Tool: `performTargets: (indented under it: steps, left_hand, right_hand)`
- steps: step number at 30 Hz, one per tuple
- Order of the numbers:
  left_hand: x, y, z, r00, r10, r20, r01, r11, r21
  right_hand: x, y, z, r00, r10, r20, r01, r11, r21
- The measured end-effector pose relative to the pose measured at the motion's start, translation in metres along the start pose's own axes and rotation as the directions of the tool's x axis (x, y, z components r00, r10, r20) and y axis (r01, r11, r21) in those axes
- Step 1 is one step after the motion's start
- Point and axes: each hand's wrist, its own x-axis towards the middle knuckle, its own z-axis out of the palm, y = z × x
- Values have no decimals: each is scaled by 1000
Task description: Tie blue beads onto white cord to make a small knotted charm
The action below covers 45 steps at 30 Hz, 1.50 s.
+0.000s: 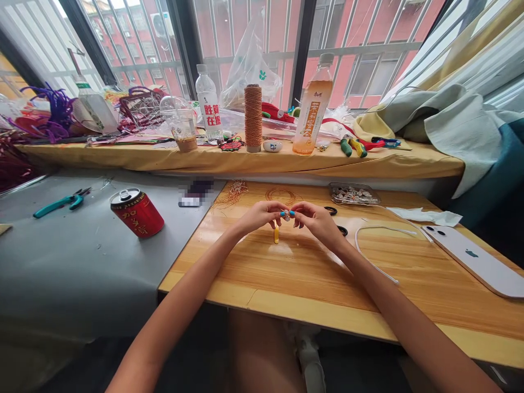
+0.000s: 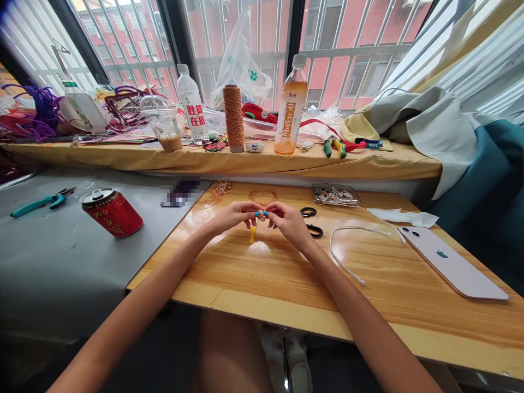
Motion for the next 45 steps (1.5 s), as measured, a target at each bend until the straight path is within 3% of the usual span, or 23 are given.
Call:
performTargets:
  steps: [6,10,13,16,19,23,27,32,36,40,45]
  left_hand:
    - [-2,2,2,1000,-28,-7,29,998,56]
    - [-4,4,3,998,-41,38,35,989,146]
    - [-4,4,3,996,88,-24,-72,924,375]
    - [-2,1,4,973,229,-28,-174,809,562]
    - [-1,-4,5,955,297,-26,-211,736,643]
    - [-1,-10,8,915,396,-74,-218,642,735]
    - [0,-14,15,872,478,-106,-224,582,782]
    - [1,-13,20,834,502,-227,-186,645,741]
    - [1,-10,19,819,494,-293,-183,707,683]
    - [0,-8,19,828,490,-274,-222,734,641]
    - [-1,-7,22,844,472,-253,-242,758,606]
  right_hand:
    - [-3,3,0,978,-208,-23,190,931,-310]
    - [-2,4,-3,926,-368,89,367,815,-448]
    - [-1,5,-7,897,-407,170,435,748,-501]
    - [-1,6,-9,887,-412,210,459,737,-495]
    - [0,7,-5,921,-368,128,388,829,-404]
    - [2,9,2,994,-113,-1,113,992,-57]
    - [4,8,5,995,72,-70,-56,975,214]
    - [4,5,2,964,224,-145,-143,892,428]
    - [5,3,-1,960,264,-97,-220,920,323]
    - [4,2,-2,990,97,-102,-84,989,125]
    - [1,4,-1,986,-29,-167,26,999,-22]
